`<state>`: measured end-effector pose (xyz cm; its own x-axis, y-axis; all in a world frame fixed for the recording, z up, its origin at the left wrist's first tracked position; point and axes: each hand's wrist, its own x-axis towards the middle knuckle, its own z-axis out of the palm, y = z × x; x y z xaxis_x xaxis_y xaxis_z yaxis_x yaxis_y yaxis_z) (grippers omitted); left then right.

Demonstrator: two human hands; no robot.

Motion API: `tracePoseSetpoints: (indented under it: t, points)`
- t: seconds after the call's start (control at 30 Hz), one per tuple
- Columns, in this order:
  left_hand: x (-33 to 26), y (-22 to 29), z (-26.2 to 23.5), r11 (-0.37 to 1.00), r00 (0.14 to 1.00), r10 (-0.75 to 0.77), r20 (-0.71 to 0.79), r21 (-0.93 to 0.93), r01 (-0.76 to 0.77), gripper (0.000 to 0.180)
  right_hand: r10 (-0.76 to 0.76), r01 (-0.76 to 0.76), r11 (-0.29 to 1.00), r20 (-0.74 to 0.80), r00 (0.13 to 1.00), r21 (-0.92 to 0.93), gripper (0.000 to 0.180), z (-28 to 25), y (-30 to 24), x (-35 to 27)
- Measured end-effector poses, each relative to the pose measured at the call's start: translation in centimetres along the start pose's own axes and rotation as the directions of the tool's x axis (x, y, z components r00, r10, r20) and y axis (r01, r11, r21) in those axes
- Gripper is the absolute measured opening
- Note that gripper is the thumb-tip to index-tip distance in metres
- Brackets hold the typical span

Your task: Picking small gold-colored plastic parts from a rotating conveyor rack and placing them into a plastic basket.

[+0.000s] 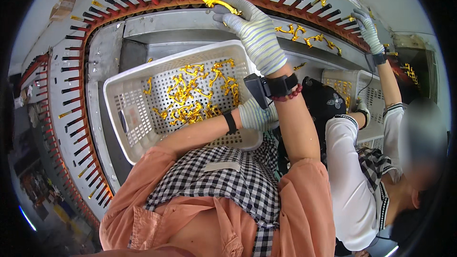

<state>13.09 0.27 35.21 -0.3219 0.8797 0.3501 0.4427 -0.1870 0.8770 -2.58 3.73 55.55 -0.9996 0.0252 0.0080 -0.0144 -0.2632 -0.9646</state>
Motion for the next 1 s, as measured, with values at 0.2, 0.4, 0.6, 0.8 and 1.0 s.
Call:
tracePoseSetpoints:
  t: [0.2, 0.4, 0.6, 0.8, 1.0]
  points:
    - [1.3, 8.4, -7.5, 0.992, 0.992, -0.062, 0.107, -0.101, 0.073, 0.049, -0.399, 0.353, 0.695, 0.072, 0.914, -0.626, 0.026, 0.4, 1.6, -2.2]
    - [-0.6, 11.1, -8.0, 0.775, 0.968, 0.251, 0.000, 0.599, -0.201, 0.056, -0.429, 0.385, 0.896, -0.215, 0.877, -0.221, 0.026, -3.1, 3.1, -4.1]
    - [-10.4, 8.0, -21.0, 0.808, 0.997, -0.032, 0.070, 0.589, -0.016, 0.028, -0.096, -0.018, 0.750, 0.135, 0.986, 0.661, 0.047, -4.2, 2.0, -6.5]
    - [-11.5, 6.6, -46.8, 0.050, 0.844, 0.026, -0.536, 0.844, 0.535, 0.063, -0.071, -0.281, 0.587, 0.393, 0.917, 0.760, 0.088, -4.5, 1.3, -7.9]
    - [-16.5, 3.5, -59.3, -0.080, 0.772, -0.414, -0.482, 0.864, 0.497, 0.055, -0.079, -0.312, 0.666, 0.479, 0.874, 0.678, 0.077, -4.3, 2.0, -7.7]
